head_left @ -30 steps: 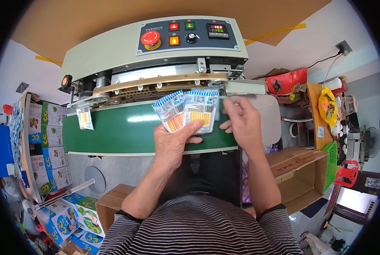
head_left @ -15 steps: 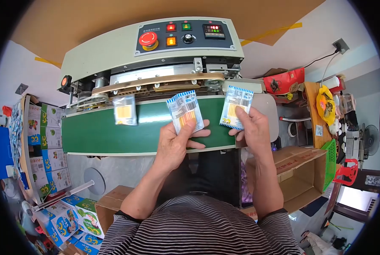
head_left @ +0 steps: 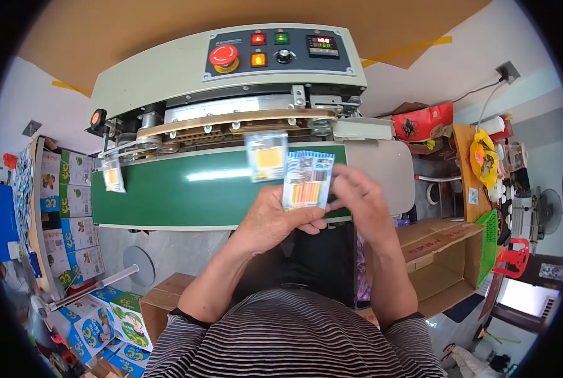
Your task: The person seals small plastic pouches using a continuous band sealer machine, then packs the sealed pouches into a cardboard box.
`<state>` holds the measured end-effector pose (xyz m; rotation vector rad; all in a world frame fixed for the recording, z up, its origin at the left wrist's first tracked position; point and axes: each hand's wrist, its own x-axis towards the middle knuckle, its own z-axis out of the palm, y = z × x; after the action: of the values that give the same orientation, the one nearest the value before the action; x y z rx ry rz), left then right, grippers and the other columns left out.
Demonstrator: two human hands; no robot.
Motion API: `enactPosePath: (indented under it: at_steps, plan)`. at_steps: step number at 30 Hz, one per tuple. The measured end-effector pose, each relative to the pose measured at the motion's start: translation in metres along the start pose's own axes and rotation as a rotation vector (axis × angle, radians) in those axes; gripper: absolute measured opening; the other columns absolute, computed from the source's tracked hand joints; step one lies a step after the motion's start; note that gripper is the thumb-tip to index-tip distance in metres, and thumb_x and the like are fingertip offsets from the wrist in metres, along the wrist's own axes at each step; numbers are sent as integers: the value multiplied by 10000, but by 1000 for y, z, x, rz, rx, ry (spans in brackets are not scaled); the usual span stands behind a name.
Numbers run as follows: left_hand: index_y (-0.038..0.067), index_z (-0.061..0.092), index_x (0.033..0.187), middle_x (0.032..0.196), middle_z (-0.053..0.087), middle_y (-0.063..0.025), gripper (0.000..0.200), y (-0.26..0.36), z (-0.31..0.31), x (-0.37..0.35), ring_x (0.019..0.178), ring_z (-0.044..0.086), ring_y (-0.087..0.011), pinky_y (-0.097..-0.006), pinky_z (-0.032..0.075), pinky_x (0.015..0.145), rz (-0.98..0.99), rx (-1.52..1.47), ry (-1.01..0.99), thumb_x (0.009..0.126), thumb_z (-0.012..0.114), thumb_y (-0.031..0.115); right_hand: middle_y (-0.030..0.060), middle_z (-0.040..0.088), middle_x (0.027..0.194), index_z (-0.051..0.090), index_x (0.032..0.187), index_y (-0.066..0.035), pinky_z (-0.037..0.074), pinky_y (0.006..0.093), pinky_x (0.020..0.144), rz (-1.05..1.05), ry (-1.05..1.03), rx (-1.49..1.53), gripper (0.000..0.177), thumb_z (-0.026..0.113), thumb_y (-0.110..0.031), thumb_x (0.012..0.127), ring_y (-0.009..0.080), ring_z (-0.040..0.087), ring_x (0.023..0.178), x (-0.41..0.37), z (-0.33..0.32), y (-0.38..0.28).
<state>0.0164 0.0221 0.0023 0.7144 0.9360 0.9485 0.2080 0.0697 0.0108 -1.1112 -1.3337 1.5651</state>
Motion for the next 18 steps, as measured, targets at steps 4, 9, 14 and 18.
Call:
enactPosePath:
  at_steps: [4,9,14,18]
  plan:
    - [-51,675,1176,1086,730,-165,294,3,18,6,829,742,-204,-301,629,707,-89,27,-113,954,720,138,77,724,903,661,1181,33,522,248,541,-58,-121,-59,315,602,-238,1031,123,663,667,-5,-4,6]
    - [-48,668,1190,1085,728,-165,317,10,18,-4,828,745,-206,-301,628,688,-161,46,-37,973,705,179,87,734,936,673,1171,11,537,220,555,224,146,2,326,610,-274,1025,134,695,669,10,-23,-16]
    - [-52,661,1198,1086,726,-171,323,10,13,-8,820,746,-207,-302,629,670,-163,43,-19,996,676,200,93,735,912,677,1154,8,538,220,546,247,75,-128,334,616,-293,1022,133,697,660,32,-24,-13]
    - [-60,650,1201,1093,726,-176,309,7,12,-11,818,748,-212,-297,629,655,-153,25,-24,1006,658,180,91,728,894,670,1149,12,545,227,556,245,59,-201,333,628,-291,1016,132,696,667,49,-9,-3]
